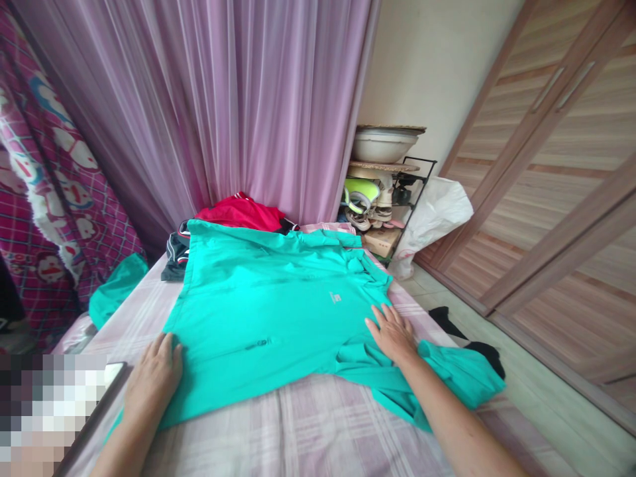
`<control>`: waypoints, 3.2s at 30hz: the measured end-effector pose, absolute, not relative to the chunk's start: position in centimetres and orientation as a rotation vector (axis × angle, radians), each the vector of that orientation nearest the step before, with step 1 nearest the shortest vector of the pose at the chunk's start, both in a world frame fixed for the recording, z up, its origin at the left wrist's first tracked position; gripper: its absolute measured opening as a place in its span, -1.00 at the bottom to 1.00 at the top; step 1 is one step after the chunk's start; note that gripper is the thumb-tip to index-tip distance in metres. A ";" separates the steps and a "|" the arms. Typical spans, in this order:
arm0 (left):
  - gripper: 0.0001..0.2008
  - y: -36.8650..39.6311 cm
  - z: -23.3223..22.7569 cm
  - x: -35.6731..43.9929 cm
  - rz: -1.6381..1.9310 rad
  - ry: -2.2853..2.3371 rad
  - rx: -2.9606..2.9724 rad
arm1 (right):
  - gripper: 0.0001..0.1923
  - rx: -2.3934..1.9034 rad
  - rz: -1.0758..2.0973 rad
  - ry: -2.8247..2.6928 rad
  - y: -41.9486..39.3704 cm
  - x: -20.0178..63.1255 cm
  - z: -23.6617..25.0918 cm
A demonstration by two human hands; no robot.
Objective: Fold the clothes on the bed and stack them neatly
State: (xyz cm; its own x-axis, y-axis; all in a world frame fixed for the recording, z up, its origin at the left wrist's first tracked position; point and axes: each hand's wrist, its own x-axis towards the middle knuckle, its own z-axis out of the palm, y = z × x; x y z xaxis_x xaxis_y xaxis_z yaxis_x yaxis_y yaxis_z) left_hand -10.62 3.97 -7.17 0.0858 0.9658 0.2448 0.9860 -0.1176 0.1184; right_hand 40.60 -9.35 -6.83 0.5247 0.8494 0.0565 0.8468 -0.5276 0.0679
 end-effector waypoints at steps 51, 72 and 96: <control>-0.40 4.0 -6.8 -7.0 -0.120 -1.986 -2.398 | -0.32 2.120 -0.452 2.400 -6.1 27.9 -3.4; -0.41 4.1 -7.5 -7.5 -0.222 -1.948 -2.426 | -0.50 2.184 -0.566 2.464 -7.7 28.6 -1.7; -0.39 3.9 -6.3 -6.9 -0.147 -1.971 -2.395 | -0.89 2.263 -0.710 1.614 -11.4 43.5 5.0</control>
